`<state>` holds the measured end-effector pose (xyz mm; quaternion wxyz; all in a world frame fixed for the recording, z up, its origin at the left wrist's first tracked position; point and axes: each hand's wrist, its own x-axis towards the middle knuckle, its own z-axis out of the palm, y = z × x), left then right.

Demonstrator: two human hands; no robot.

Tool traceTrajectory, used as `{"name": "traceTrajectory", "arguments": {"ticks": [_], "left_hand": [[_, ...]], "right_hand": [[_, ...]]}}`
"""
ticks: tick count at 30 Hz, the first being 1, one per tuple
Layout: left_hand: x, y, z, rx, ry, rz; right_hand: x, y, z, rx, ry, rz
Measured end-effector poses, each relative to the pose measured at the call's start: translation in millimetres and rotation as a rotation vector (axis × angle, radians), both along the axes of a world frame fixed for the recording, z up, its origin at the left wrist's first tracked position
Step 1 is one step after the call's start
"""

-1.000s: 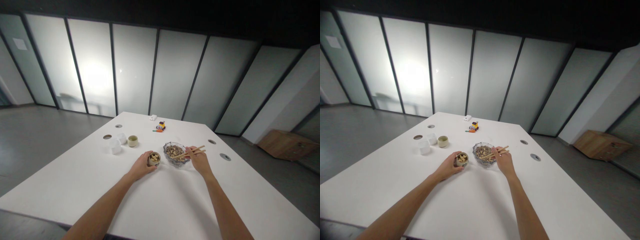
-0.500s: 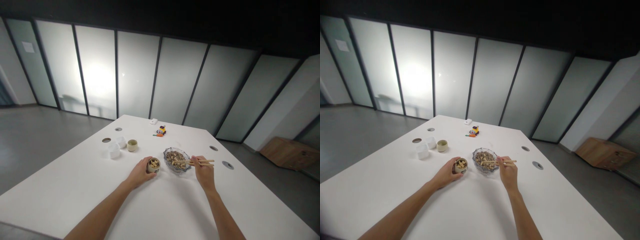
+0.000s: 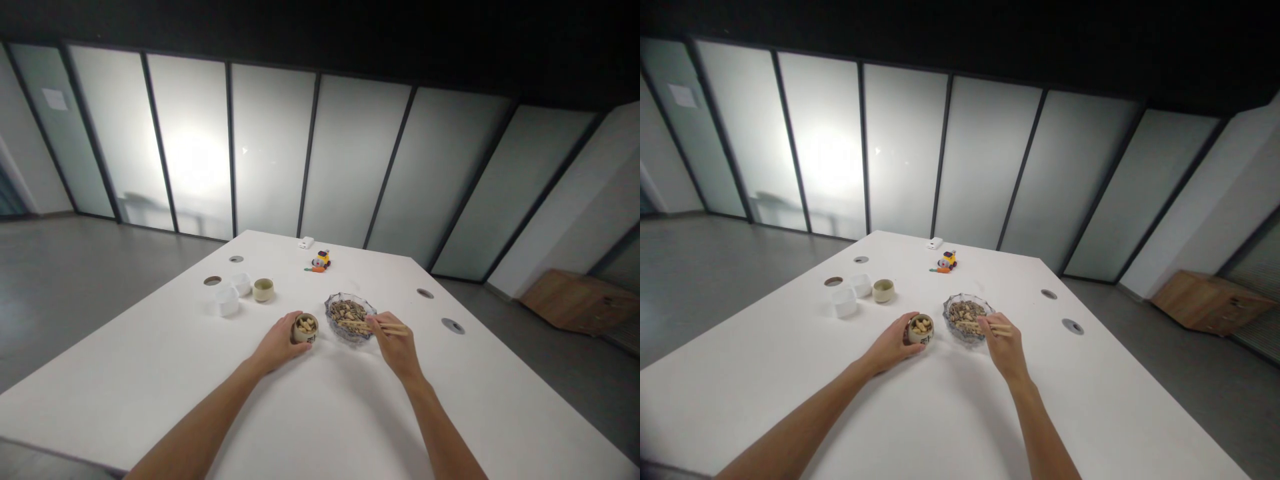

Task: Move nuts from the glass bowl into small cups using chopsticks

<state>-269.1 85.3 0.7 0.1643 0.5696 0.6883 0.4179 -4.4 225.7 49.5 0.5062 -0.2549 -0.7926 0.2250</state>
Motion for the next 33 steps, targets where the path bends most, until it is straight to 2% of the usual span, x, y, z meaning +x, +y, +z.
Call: {"name": "traceTrajectory", "arguments": {"ticks": [6, 9, 12, 14, 17, 20, 26, 28, 33], "left_hand": [[0, 0, 0.7, -0.002, 0.001, 0.0], [0, 0, 0.5, 0.018, 0.008, -0.002], [1, 0, -0.4, 0.037, 0.015, -0.002], [1, 1, -1.1, 0.042, 0.022, -0.006], [1, 1, -2.1, 0.055, 0.031, -0.013], [1, 1, -2.8, 0.062, 0.035, -0.014], [0, 0, -0.7, 0.066, 0.032, -0.027], [0, -1, 0.1, 0.071, 0.032, -0.023], [0, 0, -0.4, 0.052, 0.03, -0.02]], "right_hand": [[4, 6, -3, -0.024, 0.077, -0.093], [2, 8, -5, -0.122, 0.212, -0.131], [-7, 1, -8, -0.272, 0.351, -0.052], [-16, -8, -11, -0.313, 0.367, 0.012], [-27, -22, -12, -0.234, 0.255, 0.049], [-28, -27, -8, -0.129, 0.189, 0.023], [0, -8, 6, 0.015, 0.182, -0.229], [10, 0, 9, 0.017, 0.166, -0.295], [23, 11, 11, -0.082, 0.122, -0.382]]}}
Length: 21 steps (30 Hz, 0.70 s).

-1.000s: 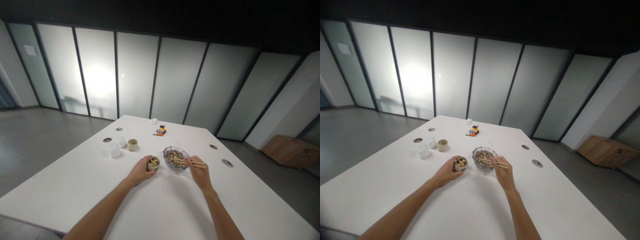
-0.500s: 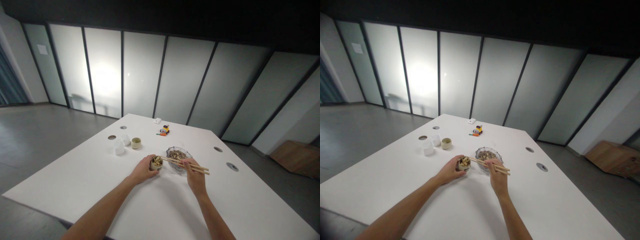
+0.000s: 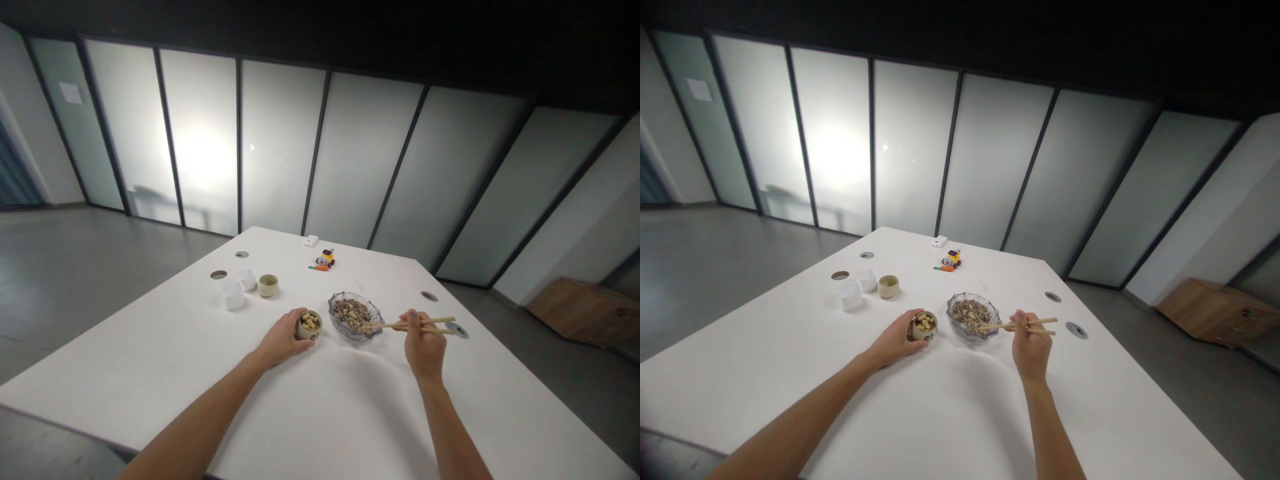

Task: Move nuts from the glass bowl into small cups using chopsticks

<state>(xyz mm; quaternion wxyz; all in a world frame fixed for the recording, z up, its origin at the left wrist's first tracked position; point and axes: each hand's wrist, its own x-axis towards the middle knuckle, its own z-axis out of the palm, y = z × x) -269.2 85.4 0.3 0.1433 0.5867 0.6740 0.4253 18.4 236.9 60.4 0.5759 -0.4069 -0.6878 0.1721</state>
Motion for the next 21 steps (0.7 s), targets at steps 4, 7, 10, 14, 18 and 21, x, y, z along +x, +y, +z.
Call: {"name": "traceTrajectory", "arguments": {"ticks": [4, 7, 10, 14, 18, 21], "left_hand": [[-1, 1, -0.4, -0.008, 0.008, 0.005], [0, 1, 0.9, -0.009, -0.001, 0.014], [1, 0, 2.9, -0.017, -0.008, 0.014], [2, -1, 4.5, -0.018, -0.006, 0.016], [2, -1, 3.4, -0.005, -0.016, 0.012], [1, 1, 1.5, -0.015, -0.018, 0.02]], "right_hand": [[-1, 3, -2, -0.088, -0.03, 0.074], [-5, 4, -7, -0.104, -0.111, 0.183], [-10, 3, -12, -0.046, -0.14, 0.287], [-12, 1, -16, -0.003, -0.123, 0.363], [-10, 3, -17, 0.035, -0.122, 0.341], [-9, 5, -17, 0.056, -0.12, 0.307]]}}
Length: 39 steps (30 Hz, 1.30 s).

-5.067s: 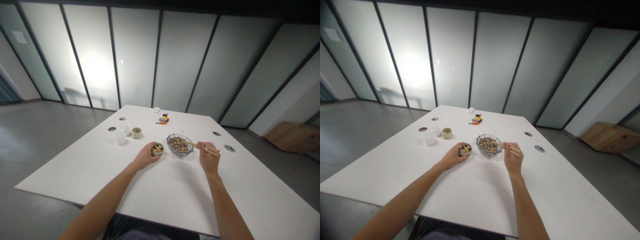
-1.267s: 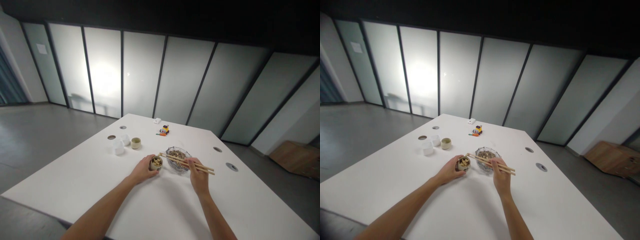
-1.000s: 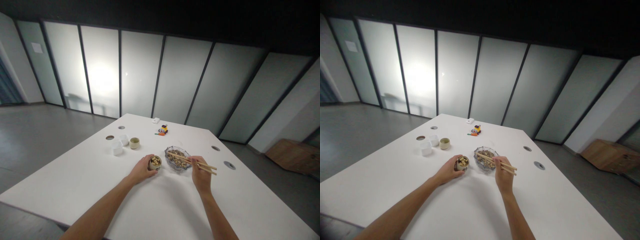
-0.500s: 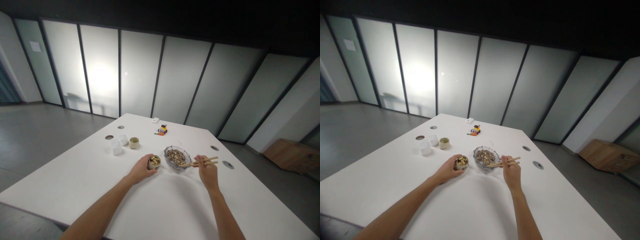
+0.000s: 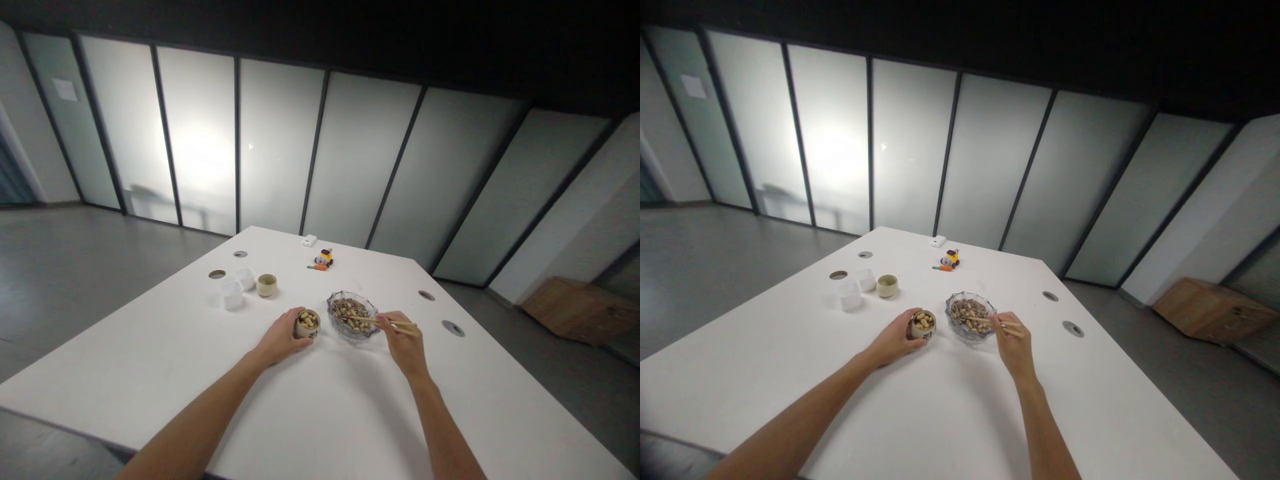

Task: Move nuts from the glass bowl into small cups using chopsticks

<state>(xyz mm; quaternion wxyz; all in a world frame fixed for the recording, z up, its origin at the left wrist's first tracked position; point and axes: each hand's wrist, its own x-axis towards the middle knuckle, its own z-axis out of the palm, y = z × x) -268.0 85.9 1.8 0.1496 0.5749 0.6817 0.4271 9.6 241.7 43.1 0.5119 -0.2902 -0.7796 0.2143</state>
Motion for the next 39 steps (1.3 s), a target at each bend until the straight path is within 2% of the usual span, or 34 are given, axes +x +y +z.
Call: {"name": "traceTrajectory", "arguments": {"ticks": [7, 14, 17, 28, 34, 39], "left_hand": [[0, 0, 0.8, -0.001, -0.005, -0.009], [3, -2, 6.9, -0.009, -0.006, -0.001], [2, -2, 6.1, -0.015, -0.01, -0.001], [0, 0, 2.4, -0.005, -0.009, -0.008], [1, 0, 2.3, -0.004, -0.01, 0.001], [0, 0, 2.4, 0.002, -0.006, -0.015]], "right_hand": [[1, 2, 1, 0.0, 0.012, -0.09], [-1, -4, 4, -0.009, -0.026, 0.025], [1, -3, 4, -0.01, -0.01, 0.024], [1, -1, 2, -0.104, 0.018, -0.103], [-3, -2, -1, -0.14, 0.007, 0.018], [-4, 2, -7, -0.161, 0.026, 0.032]]}}
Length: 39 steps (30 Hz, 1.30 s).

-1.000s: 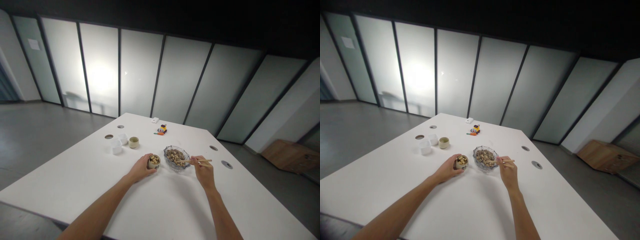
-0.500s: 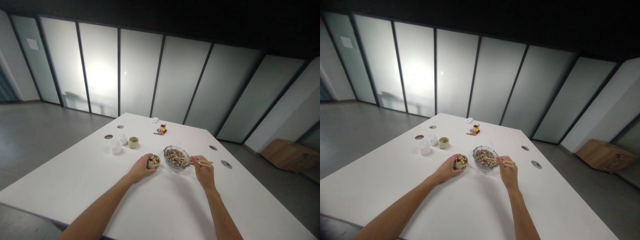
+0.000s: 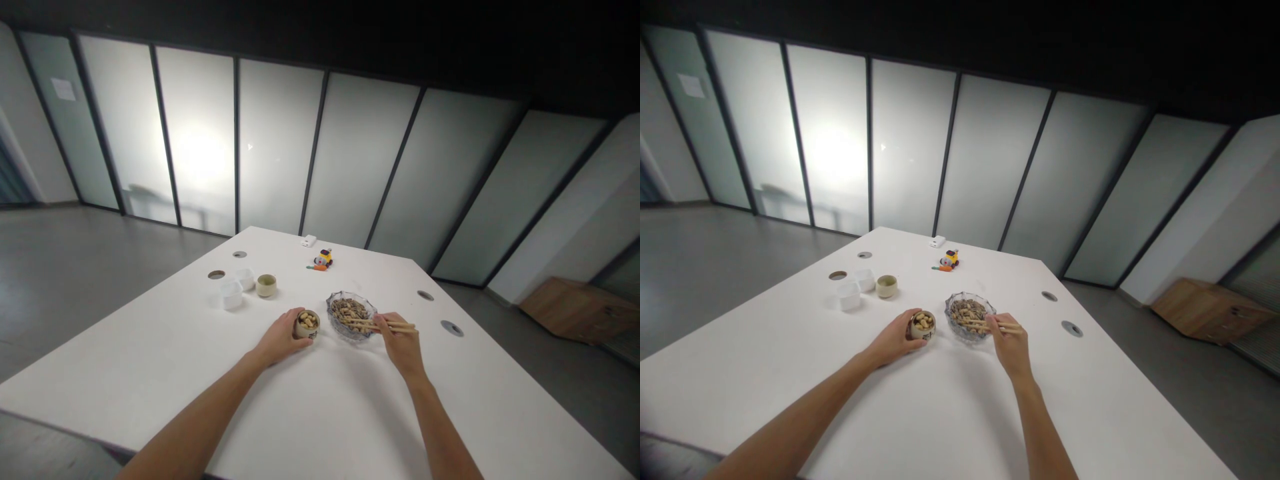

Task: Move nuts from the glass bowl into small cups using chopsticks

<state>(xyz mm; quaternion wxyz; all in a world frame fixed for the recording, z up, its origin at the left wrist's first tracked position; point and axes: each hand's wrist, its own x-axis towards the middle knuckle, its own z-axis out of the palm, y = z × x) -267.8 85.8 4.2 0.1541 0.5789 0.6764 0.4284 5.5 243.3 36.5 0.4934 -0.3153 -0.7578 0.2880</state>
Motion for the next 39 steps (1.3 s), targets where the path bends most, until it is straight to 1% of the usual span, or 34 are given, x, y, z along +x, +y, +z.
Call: {"name": "traceTrajectory", "arguments": {"ticks": [3, 8, 14, 17, 20, 25, 27, 33, 36, 39], "left_hand": [[-1, 0, -0.2, 0.003, 0.008, -0.002], [-2, 1, -1.1, -0.006, 0.016, -0.011], [-2, 1, -1.7, -0.007, 0.013, 0.005], [-1, 1, 0.1, -0.008, 0.013, 0.014], [1, -1, 3.3, -0.028, 0.021, 0.023], [2, -2, 5.4, -0.05, 0.034, 0.03], [2, -1, 4.9, -0.043, 0.036, 0.027], [2, 0, 3.1, -0.049, 0.041, 0.009], [1, 0, 1.6, -0.032, 0.028, 0.012], [0, 1, 0.1, -0.027, 0.025, 0.013]], "right_hand": [[0, 1, -1, -0.039, 0.028, -0.007], [1, 3, -1, -0.058, 0.085, -0.056], [-2, 4, 1, -0.228, 0.336, -0.056], [-4, 1, 3, -0.25, 0.386, -0.082], [-4, -4, 6, -0.233, 0.334, -0.141], [-2, -5, 8, -0.205, 0.141, -0.199], [-4, -3, 6, -0.196, 0.116, -0.176], [-13, -5, -4, -0.167, 0.151, -0.005], [-15, -7, -4, -0.149, 0.134, 0.015], [-13, -6, -5, -0.16, 0.153, -0.002]]}}
